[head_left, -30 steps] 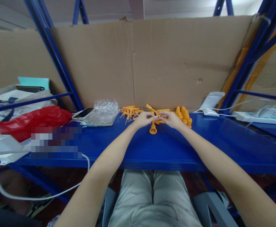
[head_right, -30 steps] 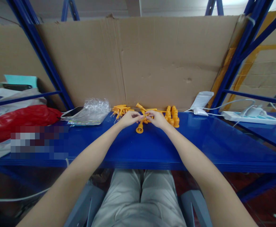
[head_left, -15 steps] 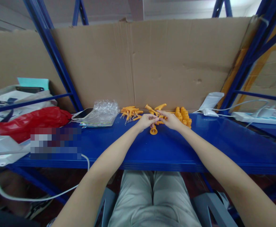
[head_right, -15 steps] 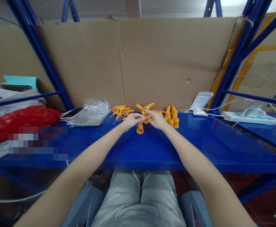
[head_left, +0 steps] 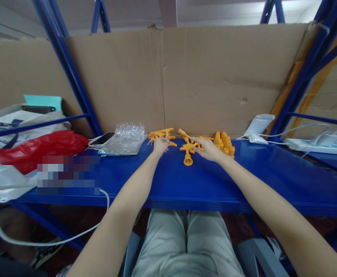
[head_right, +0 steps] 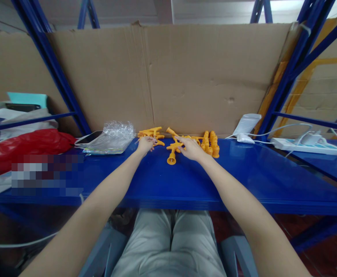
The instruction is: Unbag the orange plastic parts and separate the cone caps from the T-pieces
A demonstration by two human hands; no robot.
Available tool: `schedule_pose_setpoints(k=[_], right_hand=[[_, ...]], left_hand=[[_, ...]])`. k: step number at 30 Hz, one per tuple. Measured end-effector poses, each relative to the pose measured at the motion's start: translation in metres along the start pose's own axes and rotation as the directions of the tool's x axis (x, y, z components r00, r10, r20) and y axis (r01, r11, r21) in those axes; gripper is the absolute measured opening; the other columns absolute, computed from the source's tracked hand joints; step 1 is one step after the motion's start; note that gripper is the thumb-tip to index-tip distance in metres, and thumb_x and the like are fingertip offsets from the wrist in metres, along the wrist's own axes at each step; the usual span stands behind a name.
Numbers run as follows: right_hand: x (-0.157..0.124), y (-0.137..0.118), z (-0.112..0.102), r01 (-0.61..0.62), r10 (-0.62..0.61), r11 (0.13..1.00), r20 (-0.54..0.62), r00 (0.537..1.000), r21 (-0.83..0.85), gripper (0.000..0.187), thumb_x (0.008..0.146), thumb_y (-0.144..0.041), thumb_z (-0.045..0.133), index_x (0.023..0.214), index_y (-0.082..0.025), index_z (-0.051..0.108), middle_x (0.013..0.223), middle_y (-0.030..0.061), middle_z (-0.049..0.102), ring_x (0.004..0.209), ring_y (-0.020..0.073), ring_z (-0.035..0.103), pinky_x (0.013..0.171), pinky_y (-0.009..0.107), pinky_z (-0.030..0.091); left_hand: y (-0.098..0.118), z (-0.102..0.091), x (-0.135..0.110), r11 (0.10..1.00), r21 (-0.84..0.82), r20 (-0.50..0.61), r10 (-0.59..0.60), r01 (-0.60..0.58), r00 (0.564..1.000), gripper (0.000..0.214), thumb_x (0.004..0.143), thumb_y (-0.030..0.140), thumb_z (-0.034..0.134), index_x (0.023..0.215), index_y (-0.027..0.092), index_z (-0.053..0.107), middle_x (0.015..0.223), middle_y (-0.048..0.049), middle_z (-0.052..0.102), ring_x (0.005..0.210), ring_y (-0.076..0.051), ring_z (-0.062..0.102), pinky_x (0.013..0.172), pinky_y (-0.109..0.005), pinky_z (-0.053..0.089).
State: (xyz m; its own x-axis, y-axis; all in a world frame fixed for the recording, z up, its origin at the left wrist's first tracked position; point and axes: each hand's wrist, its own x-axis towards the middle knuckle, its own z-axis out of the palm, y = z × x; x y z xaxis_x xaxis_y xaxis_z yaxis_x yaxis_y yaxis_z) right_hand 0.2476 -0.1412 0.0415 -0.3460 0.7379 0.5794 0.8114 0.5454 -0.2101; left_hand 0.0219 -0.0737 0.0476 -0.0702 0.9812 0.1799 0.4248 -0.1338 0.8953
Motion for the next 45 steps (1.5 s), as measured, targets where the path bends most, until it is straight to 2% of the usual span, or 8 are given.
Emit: schedule_pose_setpoints(k=[6, 13, 17, 24, 30, 34, 40, 45], right_hand=[[-0.001, -0.003, -0.001, -0.007, 0.007, 1.000, 0.016, 1.000, 0.024, 0.053, 0.087, -0.019, 0.054, 0.140, -0.022, 0.054, 0.138, 0.0103, 0.060, 0.129, 0.0271, 0.055, 0.106, 0.050, 0.045], [0.000, -0.007, -0.002, -0.024, 0.023, 0.999, 0.033, 0.999, 0.026, 0.050, 0.086, -0.019, 0.056, 0.136, -0.022, 0.058, 0.137, 0.0101, 0.061, 0.128, 0.0273, 0.056, 0.109, 0.049, 0.043], [0.000, -0.006, -0.002, -0.021, 0.020, 0.999, 0.039, 0.999, 0.028, 0.049, 0.086, -0.019, 0.057, 0.136, -0.020, 0.059, 0.137, 0.0111, 0.060, 0.129, 0.0277, 0.055, 0.108, 0.050, 0.044], [-0.001, -0.004, 0.000, 0.004, -0.004, 1.000, 0.025, 1.000, 0.025, 0.049, 0.086, -0.020, 0.057, 0.134, -0.024, 0.060, 0.135, 0.0090, 0.062, 0.125, 0.0286, 0.058, 0.106, 0.051, 0.046], [0.000, -0.002, 0.003, 0.019, -0.019, 1.000, 0.034, 0.999, 0.012, 0.050, 0.086, -0.020, 0.055, 0.136, -0.020, 0.059, 0.136, 0.0112, 0.061, 0.126, 0.0286, 0.058, 0.106, 0.050, 0.046], [0.000, 0.000, 0.003, 0.011, -0.011, 1.000, 0.052, 0.999, 0.002, 0.050, 0.087, -0.021, 0.055, 0.137, -0.020, 0.058, 0.136, 0.0117, 0.061, 0.125, 0.0289, 0.058, 0.105, 0.050, 0.046], [-0.001, 0.001, 0.002, 0.016, -0.016, 1.000, 0.061, 0.998, -0.010, 0.049, 0.088, -0.024, 0.055, 0.137, -0.020, 0.058, 0.136, 0.0112, 0.061, 0.125, 0.0276, 0.058, 0.106, 0.047, 0.045], [0.000, 0.001, 0.005, 0.028, -0.027, 1.000, 0.038, 0.999, -0.009, 0.044, 0.088, -0.024, 0.057, 0.131, -0.021, 0.063, 0.132, 0.0112, 0.064, 0.122, 0.0278, 0.060, 0.104, 0.047, 0.045]], left_hand=[[-0.011, -0.007, 0.013, 0.993, -0.029, -0.048, -0.115, 0.114, 0.992, 0.015, 0.092, 0.014, 0.049, 0.093, 0.012, 0.064, 0.068, -0.0051, 0.071, 0.038, -0.006, 0.052, 0.039, -0.015, 0.039], [-0.011, -0.006, 0.014, 0.993, -0.052, -0.025, -0.106, 0.104, 0.994, 0.017, 0.096, 0.016, 0.046, 0.097, 0.010, 0.063, 0.083, -0.0090, 0.074, 0.040, -0.004, 0.054, 0.042, -0.015, 0.043], [-0.011, -0.002, 0.012, 0.996, 0.009, -0.024, -0.087, 0.088, 0.996, 0.023, 0.092, 0.015, 0.053, 0.114, 0.011, 0.060, 0.084, -0.0082, 0.074, 0.041, -0.006, 0.056, 0.042, -0.016, 0.043], [-0.009, 0.000, 0.005, 0.939, 0.298, 0.129, 0.141, -0.174, 0.982, 0.024, 0.092, 0.017, 0.051, 0.110, 0.011, 0.065, 0.090, -0.0103, 0.073, 0.059, -0.014, 0.068, 0.058, -0.024, 0.054], [-0.011, 0.008, 0.005, 0.808, 0.414, 0.231, 0.352, -0.419, 0.907, 0.024, 0.086, 0.017, 0.059, 0.105, 0.013, 0.072, 0.093, -0.0092, 0.074, 0.087, -0.020, 0.070, 0.084, -0.032, 0.054], [-0.012, 0.013, 0.006, 0.766, 0.391, 0.301, 0.418, -0.511, 0.857, 0.020, 0.084, 0.016, 0.059, 0.094, 0.015, 0.076, 0.083, -0.0062, 0.072, 0.082, -0.019, 0.068, 0.082, -0.032, 0.053], [-0.009, 0.018, 0.005, 0.878, 0.236, 0.325, 0.331, -0.416, 0.886, 0.030, 0.086, 0.015, 0.054, 0.108, 0.009, 0.073, 0.085, -0.0077, 0.072, 0.077, -0.016, 0.066, 0.079, -0.028, 0.053], [-0.011, 0.024, 0.006, 0.938, 0.132, 0.347, 0.260, -0.322, 0.901, 0.043, 0.084, 0.008, 0.051, 0.124, 0.013, 0.065, 0.093, -0.0053, 0.073, 0.082, -0.015, 0.067, 0.083, -0.027, 0.054]])
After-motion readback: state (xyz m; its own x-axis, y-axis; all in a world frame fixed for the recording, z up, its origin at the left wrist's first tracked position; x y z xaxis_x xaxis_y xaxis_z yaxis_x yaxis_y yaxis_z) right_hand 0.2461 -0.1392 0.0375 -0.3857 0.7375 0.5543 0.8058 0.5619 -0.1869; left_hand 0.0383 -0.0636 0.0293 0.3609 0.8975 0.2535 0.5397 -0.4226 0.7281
